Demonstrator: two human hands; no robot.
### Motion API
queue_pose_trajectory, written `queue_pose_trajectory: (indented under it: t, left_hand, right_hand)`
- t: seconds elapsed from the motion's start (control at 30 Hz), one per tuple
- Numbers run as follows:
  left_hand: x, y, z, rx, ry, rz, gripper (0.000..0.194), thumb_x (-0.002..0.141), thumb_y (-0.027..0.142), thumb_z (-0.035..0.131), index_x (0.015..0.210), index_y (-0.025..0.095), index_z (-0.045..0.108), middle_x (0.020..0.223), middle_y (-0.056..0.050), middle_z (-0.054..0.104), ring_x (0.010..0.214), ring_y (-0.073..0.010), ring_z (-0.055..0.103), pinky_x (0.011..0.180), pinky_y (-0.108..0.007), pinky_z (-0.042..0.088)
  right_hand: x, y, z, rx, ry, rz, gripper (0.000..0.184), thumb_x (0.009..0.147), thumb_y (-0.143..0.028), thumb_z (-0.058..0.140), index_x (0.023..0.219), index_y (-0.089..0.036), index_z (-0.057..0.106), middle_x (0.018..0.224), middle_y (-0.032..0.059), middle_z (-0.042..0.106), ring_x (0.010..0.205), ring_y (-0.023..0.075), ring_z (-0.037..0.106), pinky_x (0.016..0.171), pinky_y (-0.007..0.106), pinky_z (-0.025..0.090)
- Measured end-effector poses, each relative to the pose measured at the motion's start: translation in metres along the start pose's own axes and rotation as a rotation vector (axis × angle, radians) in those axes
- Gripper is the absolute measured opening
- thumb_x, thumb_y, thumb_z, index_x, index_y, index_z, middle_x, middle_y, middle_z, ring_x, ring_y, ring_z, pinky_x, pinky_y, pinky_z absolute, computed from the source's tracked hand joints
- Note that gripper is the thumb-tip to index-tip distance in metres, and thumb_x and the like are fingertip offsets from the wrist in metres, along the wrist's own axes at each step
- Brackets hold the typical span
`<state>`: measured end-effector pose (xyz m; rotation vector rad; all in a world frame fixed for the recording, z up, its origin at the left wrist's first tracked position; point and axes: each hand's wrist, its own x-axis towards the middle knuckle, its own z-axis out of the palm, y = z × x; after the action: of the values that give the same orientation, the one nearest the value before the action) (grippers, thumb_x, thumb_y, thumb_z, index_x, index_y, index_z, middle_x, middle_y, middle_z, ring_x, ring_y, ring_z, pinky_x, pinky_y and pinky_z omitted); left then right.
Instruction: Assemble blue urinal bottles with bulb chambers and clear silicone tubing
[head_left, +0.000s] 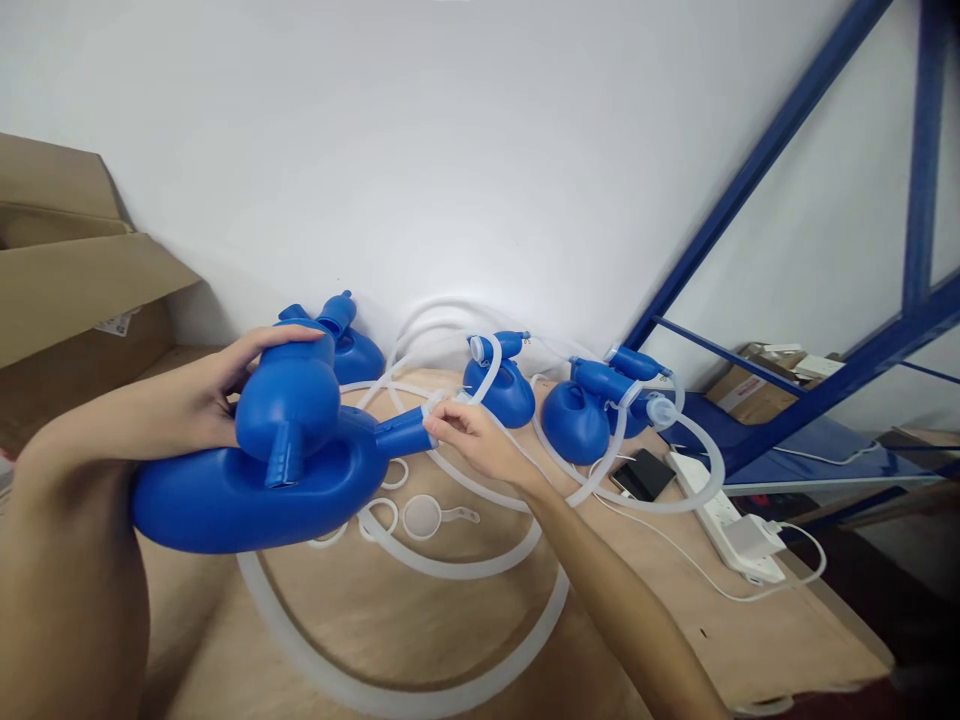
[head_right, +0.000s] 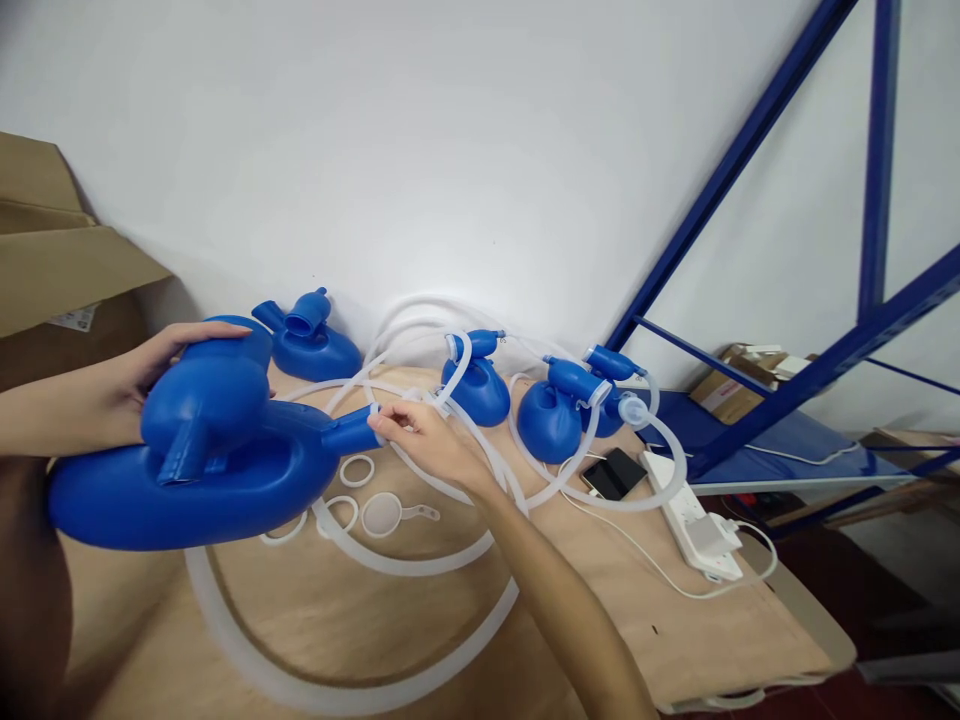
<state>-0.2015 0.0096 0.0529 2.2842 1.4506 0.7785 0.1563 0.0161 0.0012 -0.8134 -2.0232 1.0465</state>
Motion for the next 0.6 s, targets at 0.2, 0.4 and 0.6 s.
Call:
queue_pose_trajectory:
  t: [0.2, 0.4, 0.6]
  left_hand:
    - [0.001, 0.009, 0.0, -0.033, -0.042, -0.015, 0.107, 0.061, 0.053, 0.082, 0.158, 0.036, 0.04, 0.15, -0.004, 0.053, 0.117, -0.0335, 0.07, 0.081, -0.031, 0.067]
    - [-0.001, 0.017, 0.006, -0.094, -0.131, -0.039, 0.11, 0.061, 0.051, 0.085, 0.16, 0.039, 0.039, 0.138, -0.005, 0.064, 0.103, -0.03, 0.075, 0.079, -0.035, 0.068]
    - [-0.003, 0.021, 0.006, -0.068, -0.106, -0.045, 0.097, 0.061, 0.047, 0.082, 0.152, 0.04, 0.048, 0.128, -0.004, 0.069, 0.103, -0.0312, 0.074, 0.08, -0.038, 0.069]
  right_hand:
    - [-0.003, 0.011, 0.0, 0.096, -0.018, 0.011, 0.04, 0.104, -0.052, 0.049, 0.077, -0.023, 0.045, 0.077, -0.0036, 0.042, 0.072, 0.0142, 0.04, 0.072, 0.03, 0.034]
    - [-0.006, 0.032, 0.0, 0.224, -0.03, -0.008, 0.039, 0.101, -0.052, 0.056, 0.077, -0.022, 0.051, 0.077, -0.003, 0.044, 0.073, 0.0146, 0.041, 0.073, 0.03, 0.034]
    - [-0.005, 0.042, -0.001, 0.532, 0.093, 0.037, 0.041, 0.093, -0.05, 0.067, 0.067, -0.024, 0.049, 0.068, -0.0037, 0.039, 0.064, 0.0147, 0.034, 0.065, 0.029, 0.033]
